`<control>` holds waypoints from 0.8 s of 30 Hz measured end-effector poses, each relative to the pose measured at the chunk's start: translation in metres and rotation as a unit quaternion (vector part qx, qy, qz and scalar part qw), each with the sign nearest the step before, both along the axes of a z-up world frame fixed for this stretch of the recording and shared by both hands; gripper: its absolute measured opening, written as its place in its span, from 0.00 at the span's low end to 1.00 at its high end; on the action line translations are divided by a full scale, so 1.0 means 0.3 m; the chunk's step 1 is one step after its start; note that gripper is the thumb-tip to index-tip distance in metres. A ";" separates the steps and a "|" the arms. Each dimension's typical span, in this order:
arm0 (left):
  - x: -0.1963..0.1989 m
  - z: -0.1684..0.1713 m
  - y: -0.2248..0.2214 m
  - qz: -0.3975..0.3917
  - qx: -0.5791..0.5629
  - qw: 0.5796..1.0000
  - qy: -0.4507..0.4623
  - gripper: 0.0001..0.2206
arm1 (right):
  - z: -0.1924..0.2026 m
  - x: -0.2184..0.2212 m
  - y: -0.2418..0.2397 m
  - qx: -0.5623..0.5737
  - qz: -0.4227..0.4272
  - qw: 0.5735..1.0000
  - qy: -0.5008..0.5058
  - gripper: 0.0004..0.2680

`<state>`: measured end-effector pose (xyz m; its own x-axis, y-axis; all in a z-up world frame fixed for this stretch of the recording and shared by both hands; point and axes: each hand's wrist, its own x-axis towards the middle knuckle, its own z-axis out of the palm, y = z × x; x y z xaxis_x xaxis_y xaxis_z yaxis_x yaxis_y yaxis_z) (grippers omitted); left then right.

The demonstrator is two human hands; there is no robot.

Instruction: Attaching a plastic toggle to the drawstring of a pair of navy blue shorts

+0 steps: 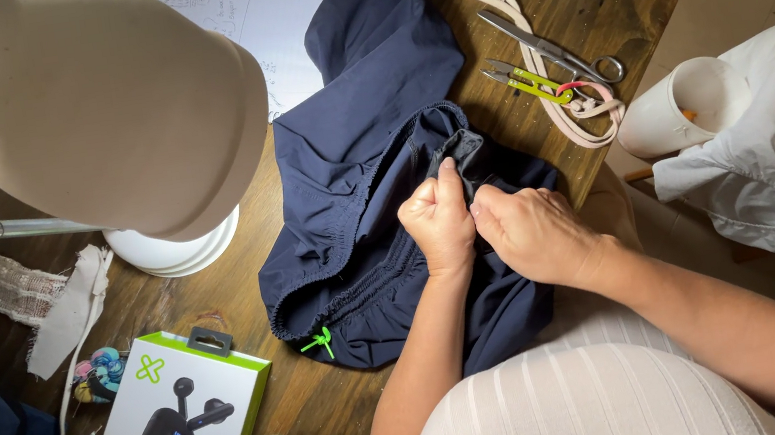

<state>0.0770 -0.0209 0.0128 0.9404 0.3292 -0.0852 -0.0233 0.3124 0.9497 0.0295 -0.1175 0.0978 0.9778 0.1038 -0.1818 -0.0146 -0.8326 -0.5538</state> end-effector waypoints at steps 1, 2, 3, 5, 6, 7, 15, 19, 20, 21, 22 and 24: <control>0.005 0.000 0.001 0.000 0.000 1.000 0.001 0.28 | -0.006 0.005 -0.001 0.000 0.000 1.000 0.001 0.13; 0.009 -0.001 0.003 0.000 -0.002 1.000 -0.005 0.28 | -0.012 0.009 -0.002 0.097 -0.022 0.995 0.017 0.13; 0.011 -0.002 0.004 -0.001 -0.005 1.000 -0.010 0.28 | -0.018 0.011 -0.002 0.193 -0.045 0.980 0.034 0.13; 0.011 0.006 0.012 -0.008 -0.024 1.000 -0.008 0.28 | -0.009 0.009 0.001 0.216 -0.040 0.975 0.039 0.14; 0.013 0.011 0.015 -0.015 -0.044 0.999 -0.008 0.28 | -0.003 0.012 0.002 0.240 -0.035 0.969 0.043 0.15; 0.011 0.016 0.023 -0.013 -0.043 0.999 -0.007 0.28 | -0.009 0.012 -0.012 0.241 -0.034 0.969 0.044 0.15; 0.013 0.024 0.036 -0.077 -0.075 0.994 -0.007 0.27 | -0.018 0.026 -0.055 0.281 0.051 0.958 0.008 0.09; 0.022 0.028 0.052 -0.075 -0.101 0.992 0.006 0.27 | -0.029 0.034 -0.064 0.263 0.062 0.963 0.014 0.09; 0.026 0.015 0.059 -0.105 -0.112 0.988 0.030 0.25 | -0.020 0.039 -0.058 0.260 0.051 0.964 0.011 0.08; 0.038 0.003 0.065 -0.134 -0.123 0.982 0.053 0.24 | -0.009 0.050 -0.055 0.255 0.042 0.966 0.006 0.08; 0.033 -0.028 0.075 -0.131 -0.122 0.982 0.053 0.24 | -0.022 0.053 -0.060 0.256 0.044 0.966 0.007 0.08; 0.025 -0.089 0.099 -0.193 -0.138 0.968 0.084 0.21 | -0.049 0.057 -0.068 0.283 0.002 0.959 0.015 0.08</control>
